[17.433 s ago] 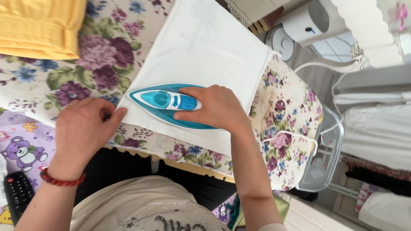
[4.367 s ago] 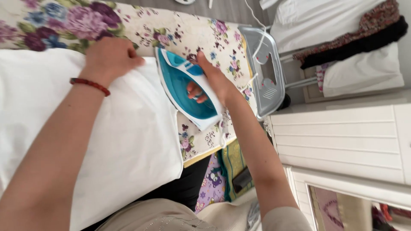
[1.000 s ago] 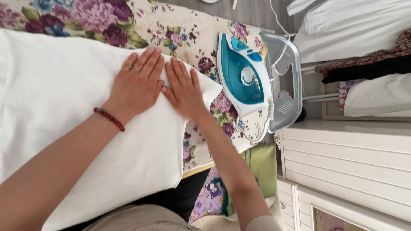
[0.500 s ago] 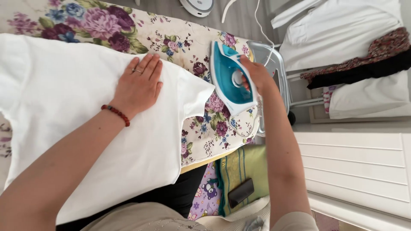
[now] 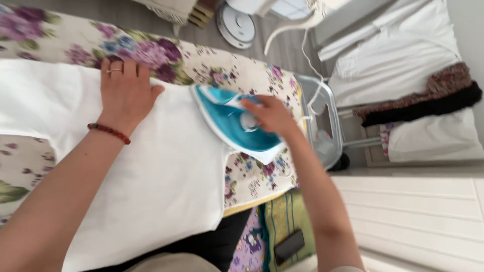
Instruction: Ironing a white t-shirt on an ironing board.
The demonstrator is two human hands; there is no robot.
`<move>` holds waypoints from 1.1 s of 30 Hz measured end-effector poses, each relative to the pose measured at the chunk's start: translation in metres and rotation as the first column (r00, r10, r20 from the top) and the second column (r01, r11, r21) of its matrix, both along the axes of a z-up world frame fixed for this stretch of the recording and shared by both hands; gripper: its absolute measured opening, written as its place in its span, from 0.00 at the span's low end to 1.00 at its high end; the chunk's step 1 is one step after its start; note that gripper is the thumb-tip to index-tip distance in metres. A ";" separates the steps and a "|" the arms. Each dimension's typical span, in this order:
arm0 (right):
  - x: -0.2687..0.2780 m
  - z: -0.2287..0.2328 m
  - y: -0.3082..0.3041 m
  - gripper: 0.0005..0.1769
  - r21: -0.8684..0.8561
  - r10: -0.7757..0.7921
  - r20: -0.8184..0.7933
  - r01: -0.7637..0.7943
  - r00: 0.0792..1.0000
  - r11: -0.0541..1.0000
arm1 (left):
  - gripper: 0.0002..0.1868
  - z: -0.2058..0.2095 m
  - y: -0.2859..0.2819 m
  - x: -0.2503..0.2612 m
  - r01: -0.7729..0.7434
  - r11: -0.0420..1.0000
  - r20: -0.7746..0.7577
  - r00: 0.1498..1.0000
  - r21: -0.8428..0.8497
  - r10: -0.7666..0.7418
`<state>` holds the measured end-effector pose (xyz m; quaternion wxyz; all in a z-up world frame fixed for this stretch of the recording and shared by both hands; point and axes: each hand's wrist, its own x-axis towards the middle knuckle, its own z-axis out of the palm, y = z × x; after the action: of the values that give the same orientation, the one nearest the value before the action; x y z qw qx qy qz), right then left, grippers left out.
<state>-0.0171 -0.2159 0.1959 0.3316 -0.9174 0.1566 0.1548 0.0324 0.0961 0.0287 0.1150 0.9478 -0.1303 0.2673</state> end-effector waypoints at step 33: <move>0.056 -0.020 0.097 0.26 0.428 0.269 -0.234 -0.149 0.934 0.891 | 0.30 -0.023 0.163 0.045 -0.036 0.993 -0.712 0.701 -0.109 -0.053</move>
<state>0.0387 -0.1187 0.1757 0.4685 -0.8083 0.0671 0.3502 0.0773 0.2588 0.0059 0.2119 0.9685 -0.0646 -0.1138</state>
